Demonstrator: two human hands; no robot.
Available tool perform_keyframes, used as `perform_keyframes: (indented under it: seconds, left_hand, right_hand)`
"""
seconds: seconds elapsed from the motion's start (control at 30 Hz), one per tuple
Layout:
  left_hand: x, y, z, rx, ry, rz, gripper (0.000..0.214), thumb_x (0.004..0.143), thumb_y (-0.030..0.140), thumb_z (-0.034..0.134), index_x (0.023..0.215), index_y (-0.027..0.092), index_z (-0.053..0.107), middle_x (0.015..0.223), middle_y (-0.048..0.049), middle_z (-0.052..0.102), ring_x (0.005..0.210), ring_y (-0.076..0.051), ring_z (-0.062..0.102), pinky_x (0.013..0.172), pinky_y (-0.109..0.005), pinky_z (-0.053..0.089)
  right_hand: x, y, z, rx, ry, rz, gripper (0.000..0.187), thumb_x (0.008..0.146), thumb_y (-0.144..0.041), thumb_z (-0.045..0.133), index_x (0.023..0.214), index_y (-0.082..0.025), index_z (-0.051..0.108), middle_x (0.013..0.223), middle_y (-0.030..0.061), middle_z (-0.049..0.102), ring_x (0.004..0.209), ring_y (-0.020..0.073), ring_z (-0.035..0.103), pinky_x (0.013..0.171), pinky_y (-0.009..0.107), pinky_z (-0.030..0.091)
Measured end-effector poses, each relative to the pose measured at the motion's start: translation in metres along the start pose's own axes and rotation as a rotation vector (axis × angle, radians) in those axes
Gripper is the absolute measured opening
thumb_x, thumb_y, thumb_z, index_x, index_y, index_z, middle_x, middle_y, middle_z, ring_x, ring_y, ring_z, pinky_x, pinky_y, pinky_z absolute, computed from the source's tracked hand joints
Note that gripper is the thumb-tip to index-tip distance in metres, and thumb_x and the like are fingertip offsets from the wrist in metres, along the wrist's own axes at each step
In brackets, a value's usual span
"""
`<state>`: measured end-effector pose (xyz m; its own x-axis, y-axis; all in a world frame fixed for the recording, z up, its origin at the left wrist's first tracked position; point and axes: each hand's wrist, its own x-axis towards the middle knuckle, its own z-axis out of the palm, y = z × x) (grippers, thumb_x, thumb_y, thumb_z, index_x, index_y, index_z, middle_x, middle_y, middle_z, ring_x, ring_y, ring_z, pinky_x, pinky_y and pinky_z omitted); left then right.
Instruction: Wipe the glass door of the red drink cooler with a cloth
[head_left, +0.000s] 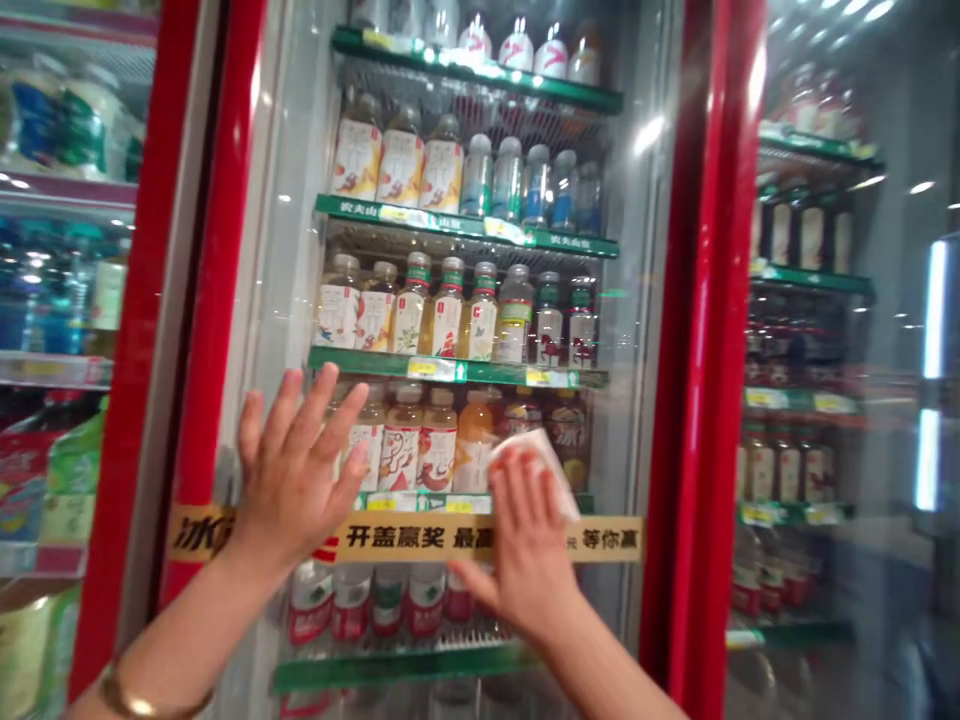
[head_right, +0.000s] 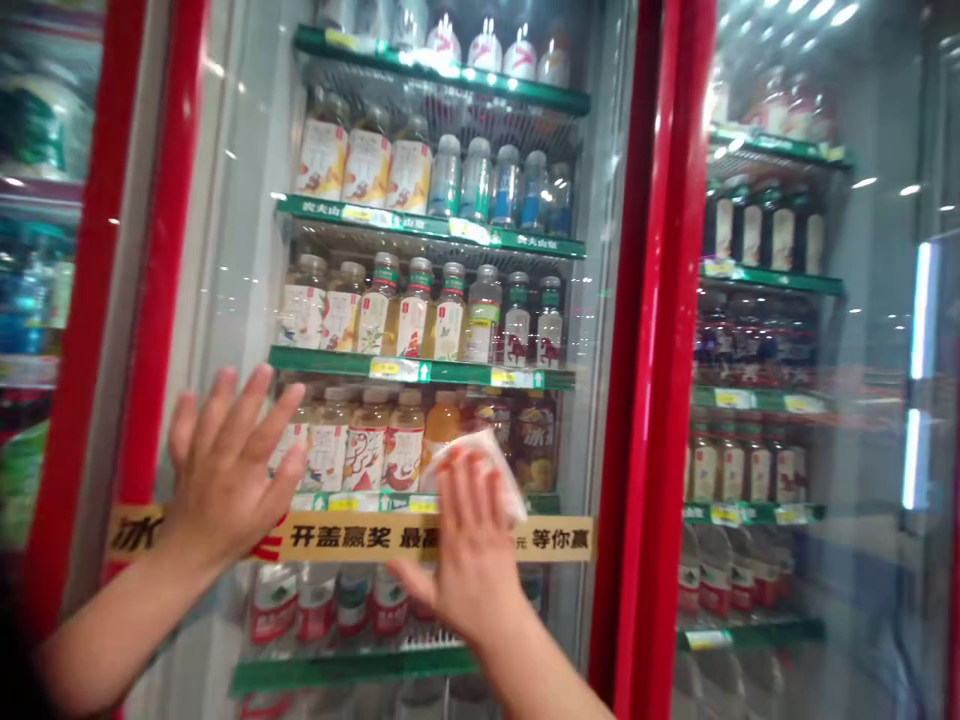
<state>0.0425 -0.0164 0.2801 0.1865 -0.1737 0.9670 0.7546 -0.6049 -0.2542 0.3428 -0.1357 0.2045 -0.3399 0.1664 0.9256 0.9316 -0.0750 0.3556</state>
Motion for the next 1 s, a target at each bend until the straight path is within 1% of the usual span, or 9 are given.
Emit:
perform_keyframes:
  seconds: [0.07,0.13,0.27,0.33,0.4,0.57,0.7,0.8,1.0]
  left_hand:
    - [0.020,0.008,0.013,0.007,-0.078,0.065,0.079,0.105,0.038,0.058,0.175,0.037,0.023,0.183,-0.0042,0.028,0.172,-0.034,0.019,0.141,-0.066,0.006]
    - [0.025,0.011,0.021,0.011,-0.116,0.098,0.078,0.107,0.040,0.055,0.176,0.032,0.021,0.184,-0.0061,0.027,0.172,-0.035,0.019,0.141,-0.067,0.005]
    - [0.019,0.008,0.022,0.010,-0.108,0.102,0.078,0.107,0.040,0.054,0.176,0.033,0.019,0.185,-0.0045,0.022,0.172,-0.036,0.018,0.140,-0.067,0.006]
    - [0.018,0.008,0.020,0.014,-0.102,0.098,0.079,0.106,0.039,0.056,0.176,0.034,0.019,0.185,-0.0036,0.022,0.172,-0.036,0.018,0.140,-0.068,0.007]
    - [0.018,0.009,0.019,0.020,-0.113,0.087,0.080,0.106,0.039,0.057,0.176,0.034,0.020,0.185,-0.0039,0.022,0.172,-0.036,0.019,0.140,-0.068,0.007]
    - [0.019,0.010,0.018,-0.004,-0.131,0.078,0.082,0.105,0.041,0.061,0.176,0.034,0.021,0.184,-0.0048,0.026,0.173,-0.034,0.018,0.142,-0.064,0.005]
    - [0.018,0.010,0.018,-0.035,-0.130,0.063,0.082,0.105,0.045,0.060,0.176,0.035,0.021,0.184,-0.0045,0.026,0.173,-0.033,0.018,0.142,-0.063,0.003]
    - [0.017,0.011,0.018,-0.018,-0.108,0.065,0.080,0.105,0.041,0.059,0.176,0.034,0.023,0.183,-0.0055,0.027,0.172,-0.035,0.019,0.141,-0.066,0.006]
    - [0.016,0.011,0.021,0.014,-0.065,0.087,0.083,0.103,0.038,0.063,0.176,0.034,0.023,0.181,-0.0067,0.033,0.171,-0.033,0.023,0.142,-0.062,0.010]
  right_hand:
    - [-0.014,-0.007,-0.002,-0.016,-0.067,-0.332,0.106,0.101,-0.089,0.030,0.175,-0.013,0.028,0.185,0.0054,0.020,0.174,0.0267,0.010,0.144,0.043,0.011]
    - [-0.019,0.014,-0.008,-0.088,-0.087,-0.354,0.096,0.104,-0.082,0.034,0.174,-0.016,0.031,0.185,0.0024,0.024,0.173,0.0236,0.014,0.144,0.039,0.007]
    - [0.008,0.078,-0.016,-0.160,0.015,0.221,0.088,0.110,-0.057,0.046,0.178,-0.014,0.009,0.186,0.0125,0.014,0.173,0.0316,0.016,0.141,0.055,0.024]
    - [0.023,0.080,-0.012,-0.129,0.031,0.340,0.097,0.108,-0.062,0.048,0.178,-0.014,-0.001,0.186,0.0162,0.009,0.173,0.0385,0.014,0.136,0.066,0.030]
    - [0.022,0.061,-0.009,-0.086,-0.012,0.223,0.109,0.104,-0.074,0.048,0.177,-0.010,0.000,0.185,0.0187,0.011,0.173,0.0408,0.011,0.136,0.068,0.027]
    - [-0.007,0.046,-0.024,-0.056,-0.168,-0.405,0.104,0.100,-0.089,0.035,0.175,-0.016,0.028,0.183,0.0031,0.030,0.173,0.0223,0.013,0.140,0.036,0.022]
    - [0.032,0.101,-0.030,-0.174,-0.058,0.059,0.088,0.110,-0.066,0.040,0.178,-0.021,0.008,0.186,0.0077,0.019,0.172,0.0288,0.017,0.139,0.052,0.027]
    - [0.053,0.104,-0.023,-0.143,0.008,0.254,0.103,0.107,-0.069,0.044,0.177,-0.015,-0.009,0.187,0.0160,0.003,0.173,0.0391,0.010,0.137,0.065,0.027]
    - [0.018,0.038,-0.020,0.154,-0.308,-0.556,0.103,0.103,-0.086,0.035,0.178,-0.018,0.013,0.181,-0.0015,0.033,0.171,0.0170,0.022,0.135,0.033,0.036]
